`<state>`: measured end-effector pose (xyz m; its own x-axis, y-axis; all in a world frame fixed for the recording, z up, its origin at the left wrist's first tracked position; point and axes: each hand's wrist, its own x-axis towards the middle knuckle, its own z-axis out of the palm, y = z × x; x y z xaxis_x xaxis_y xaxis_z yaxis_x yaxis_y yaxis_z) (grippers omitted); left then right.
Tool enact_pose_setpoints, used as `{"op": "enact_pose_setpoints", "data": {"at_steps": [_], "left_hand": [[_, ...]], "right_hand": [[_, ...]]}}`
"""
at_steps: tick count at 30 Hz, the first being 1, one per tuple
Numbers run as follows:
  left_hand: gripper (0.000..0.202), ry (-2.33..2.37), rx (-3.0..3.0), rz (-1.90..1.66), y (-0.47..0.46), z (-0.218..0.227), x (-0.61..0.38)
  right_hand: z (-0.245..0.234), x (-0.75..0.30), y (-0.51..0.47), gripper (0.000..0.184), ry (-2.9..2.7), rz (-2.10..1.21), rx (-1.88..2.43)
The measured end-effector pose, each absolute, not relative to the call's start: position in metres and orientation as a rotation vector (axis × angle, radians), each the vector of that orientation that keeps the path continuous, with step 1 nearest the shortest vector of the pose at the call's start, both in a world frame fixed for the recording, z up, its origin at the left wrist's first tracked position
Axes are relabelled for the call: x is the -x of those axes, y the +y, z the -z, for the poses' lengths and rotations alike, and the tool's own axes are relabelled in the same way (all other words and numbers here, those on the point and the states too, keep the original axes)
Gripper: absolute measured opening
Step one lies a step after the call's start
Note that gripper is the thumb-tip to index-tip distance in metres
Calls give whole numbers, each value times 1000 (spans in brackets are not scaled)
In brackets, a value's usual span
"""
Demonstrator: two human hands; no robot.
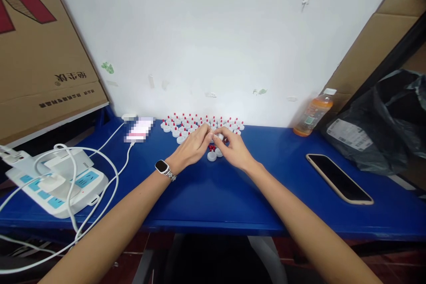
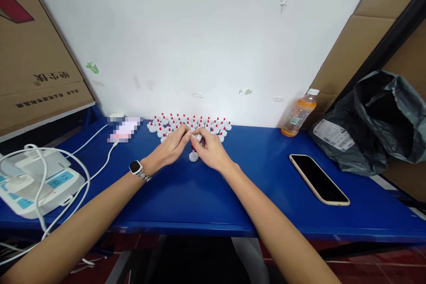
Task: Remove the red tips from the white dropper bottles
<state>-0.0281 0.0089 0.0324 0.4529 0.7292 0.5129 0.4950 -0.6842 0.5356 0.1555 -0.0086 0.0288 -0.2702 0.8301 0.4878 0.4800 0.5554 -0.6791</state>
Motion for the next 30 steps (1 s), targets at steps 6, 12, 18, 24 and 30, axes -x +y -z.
{"op": "enact_pose_setpoints", "data": {"at_steps": [6,12,18,24,30], "left_hand": [[30,879,-2585,-1117,13,-33,25],[42,1048,-2048,-1335,24,-31,18],[37,1127,-2030,-1206,44,-21,38],[25,1011,-2461,-840,45,1,38],[33,1086,-2466,-845,38,-16,48]], "right_hand": [[-28,-153,-12,25,-1904,-708,948],[-35,-161,-11,18,-1961,-53,1058],[-30,-170,2,21,-1685,-210,1183],[-13,-164,13,22,-1694,-281,1100],[-11,-171,14,23,-1710,-255,1186]]}}
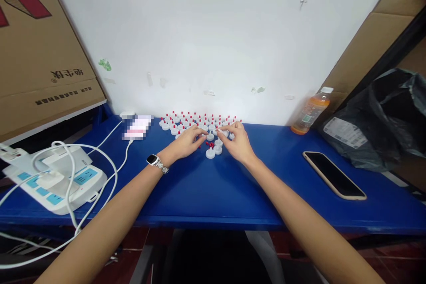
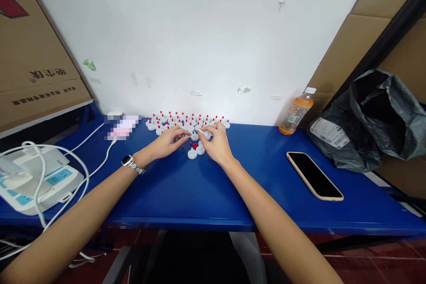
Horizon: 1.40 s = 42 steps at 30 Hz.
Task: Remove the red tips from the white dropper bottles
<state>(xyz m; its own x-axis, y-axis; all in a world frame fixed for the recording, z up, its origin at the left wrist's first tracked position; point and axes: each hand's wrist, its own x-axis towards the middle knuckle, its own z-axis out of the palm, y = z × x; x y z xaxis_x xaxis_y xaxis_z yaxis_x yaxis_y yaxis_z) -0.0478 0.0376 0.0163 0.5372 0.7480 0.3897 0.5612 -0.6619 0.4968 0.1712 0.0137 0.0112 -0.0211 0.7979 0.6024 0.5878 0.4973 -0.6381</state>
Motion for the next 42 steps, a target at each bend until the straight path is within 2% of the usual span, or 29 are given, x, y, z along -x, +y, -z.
{"op": "enact_pose_setpoints", "data": {"at_steps": [5,9,15,22,30,37,42], "left_hand": [[27,1124,-2395,-806,32,-34,68],[17,1278,-2440,-654,38,-28,84],[28,1577,-2630,-414,39,-9,80],[26,1644,-2725,-334,38,-4,70],[20,1528,-2657,-440,46,-7,76],[13,1155,-2491,-653,41,-7,51],[28,1036,-2338,-638,41,-6,51]], "right_hand": [[-13,-169,12,23,-1717,-380,1146],[-10,-165,13,23,-1725,-436,1113],[-5,-159,14,25,-1743,-486,1121],[-3,-157,16,28,-1743,-535,1093],[-13,-140,22,25,-1846,-644,1080],[-22,-158,39,23,-1755,-559,1093],[-22,-162,39,19,-1848,-502,1163]]}}
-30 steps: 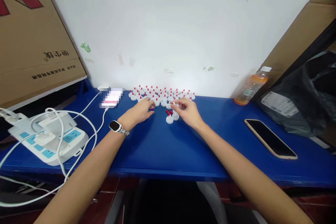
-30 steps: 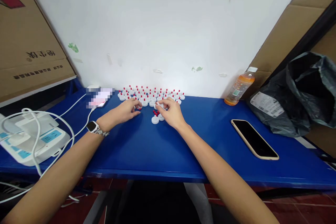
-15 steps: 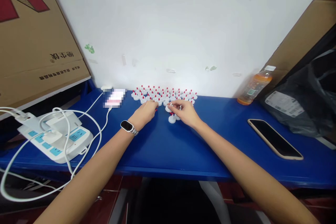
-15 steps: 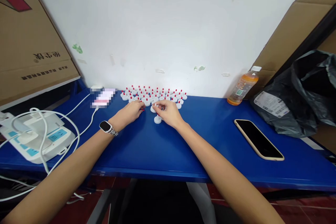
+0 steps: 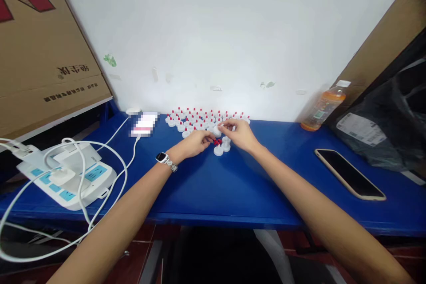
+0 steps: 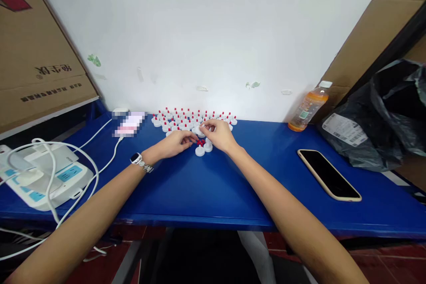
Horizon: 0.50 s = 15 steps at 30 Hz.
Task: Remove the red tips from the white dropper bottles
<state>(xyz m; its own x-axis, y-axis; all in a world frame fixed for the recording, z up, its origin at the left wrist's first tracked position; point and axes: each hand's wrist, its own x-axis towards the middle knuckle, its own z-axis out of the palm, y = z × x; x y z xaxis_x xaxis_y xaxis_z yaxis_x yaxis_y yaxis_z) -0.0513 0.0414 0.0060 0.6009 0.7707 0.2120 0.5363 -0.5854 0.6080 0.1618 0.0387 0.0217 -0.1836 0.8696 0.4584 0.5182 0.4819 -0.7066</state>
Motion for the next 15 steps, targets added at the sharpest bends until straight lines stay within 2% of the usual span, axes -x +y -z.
{"op": "enact_pose_setpoints", "data": {"at_steps": [3,10,15], "left_hand": [[35,1109,-2239,-624,43,-12,70],[21,1262,-2263,-654,41,-27,91],[26,1190,-2294,-583,35,-29,83]], "right_hand": [[-25,-151,38,18,-2030,-427,1142],[-33,-122,48,20,-2477,-248,1199],[-29,-131,44,18,-2460,-221,1294]]}}
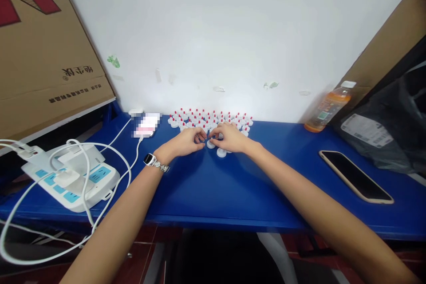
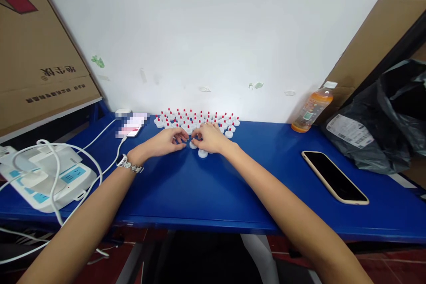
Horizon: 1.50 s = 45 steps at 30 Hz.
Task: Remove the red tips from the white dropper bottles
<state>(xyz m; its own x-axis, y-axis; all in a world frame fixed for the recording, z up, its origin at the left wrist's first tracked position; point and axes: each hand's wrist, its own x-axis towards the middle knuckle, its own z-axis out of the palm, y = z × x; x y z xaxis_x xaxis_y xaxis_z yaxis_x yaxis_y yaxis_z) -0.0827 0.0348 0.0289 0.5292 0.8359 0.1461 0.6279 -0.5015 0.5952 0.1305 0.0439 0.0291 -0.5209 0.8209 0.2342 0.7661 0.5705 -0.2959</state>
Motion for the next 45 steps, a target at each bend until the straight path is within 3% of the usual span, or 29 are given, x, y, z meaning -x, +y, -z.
{"op": "enact_pose_setpoints", "data": {"at_steps": [3,7,12,17,22,28,45], "left_hand": [[31,1150,-2374,-618,32,-27,77],[38,1119,-2432,-629,32,-20,69],[32,1107,-2444,-610,35,-13,64],[37,1136,-2429,-603,36,-14,65],[40,1158,-2412,-633,33,-17,68],[40,1170,-2402,-657,31,-22,69],[46,1166,-2424,-648,30,-17,61]], "right_hand": [[-28,-146,35,23,-2330,-249,1259],[-29,-163,16,17,-2321,-262,1211],[-22,-164,4,9,-2352,-356,1162],[-13,-151,12,12,-2306,-333,1121],[-14,-160,12,27,-2219,-330,1125],[-25,-185,8,12,-2191,-310,1240],[-13,-180,12,21,-2163,-564,1125]]}}
